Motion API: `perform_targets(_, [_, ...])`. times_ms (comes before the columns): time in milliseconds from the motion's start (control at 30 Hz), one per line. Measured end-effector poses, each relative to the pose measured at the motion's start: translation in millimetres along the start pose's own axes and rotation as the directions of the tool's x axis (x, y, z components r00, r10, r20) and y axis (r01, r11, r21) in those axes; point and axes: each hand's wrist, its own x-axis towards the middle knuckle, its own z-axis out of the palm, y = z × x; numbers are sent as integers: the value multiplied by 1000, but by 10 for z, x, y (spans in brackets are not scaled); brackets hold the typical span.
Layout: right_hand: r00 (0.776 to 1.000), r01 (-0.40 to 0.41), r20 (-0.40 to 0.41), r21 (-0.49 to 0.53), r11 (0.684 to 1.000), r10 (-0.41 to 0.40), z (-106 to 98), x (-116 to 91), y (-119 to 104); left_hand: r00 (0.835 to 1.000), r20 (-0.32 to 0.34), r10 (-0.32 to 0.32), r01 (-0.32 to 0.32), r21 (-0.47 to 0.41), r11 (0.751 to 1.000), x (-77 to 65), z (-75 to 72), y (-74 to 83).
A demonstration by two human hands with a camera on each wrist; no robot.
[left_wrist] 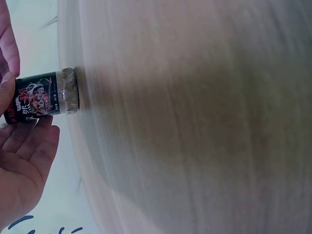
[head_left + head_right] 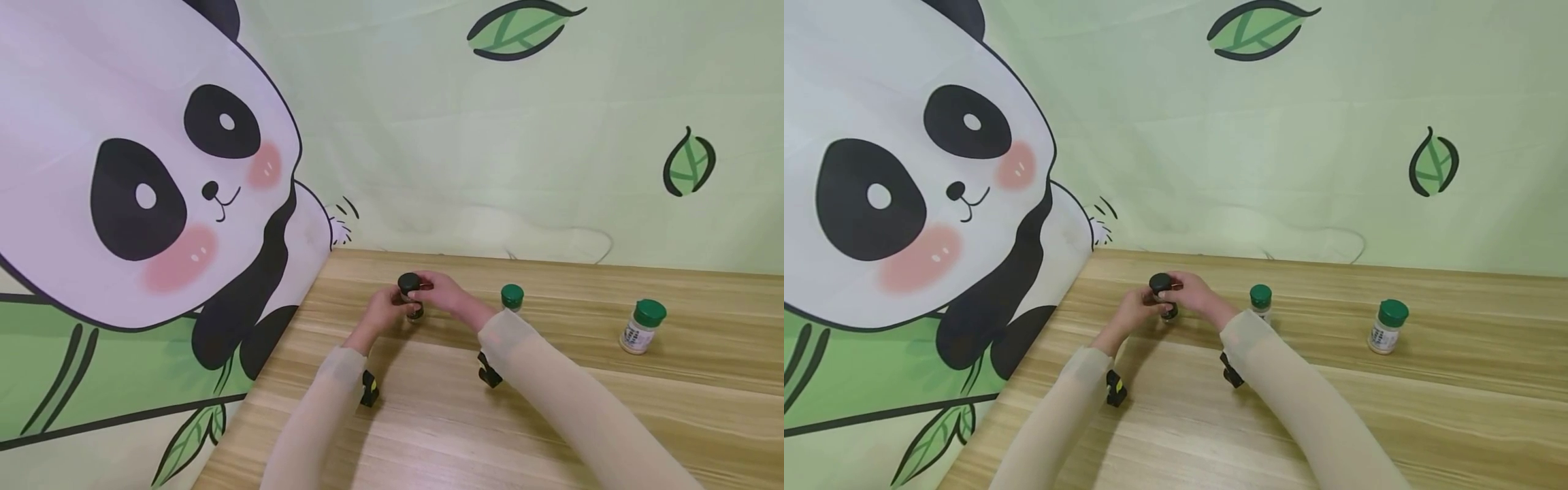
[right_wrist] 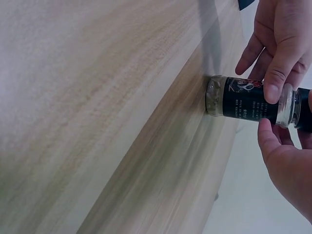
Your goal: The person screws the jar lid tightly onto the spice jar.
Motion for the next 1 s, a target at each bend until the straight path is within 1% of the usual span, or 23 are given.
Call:
perform_targets(67, [1000, -3, -7, 6, 1000, 3, 7, 3, 5, 1000, -5, 10, -10, 9, 1000, 1, 4, 0])
perform_targets(200, [1000, -13, -18, 25, 1000, 13, 23, 3, 1, 1000, -13, 3, -3, -4, 1000, -1, 1, -3])
perform_targets(400, [999, -8, -33, 20, 1000, 9, 48, 6, 7, 1000, -13, -13, 13, -13, 1000, -11, -5, -4])
perform_targets(700, [999, -17, -45, 22, 1000, 18, 57, -9, 2, 1000, -16, -14, 14, -5, 1000, -5, 1, -11])
perform_targets(833, [998, -9, -58, 24, 1000, 10, 62, -2, 20, 1000, -19, -2, 2, -8, 1000, -6, 4, -5])
perform_targets(1000, [997, -22, -72, 32, 999, 24, 63, -6, 34, 1000, -13, 12, -12, -20, 1000, -5, 6, 14])
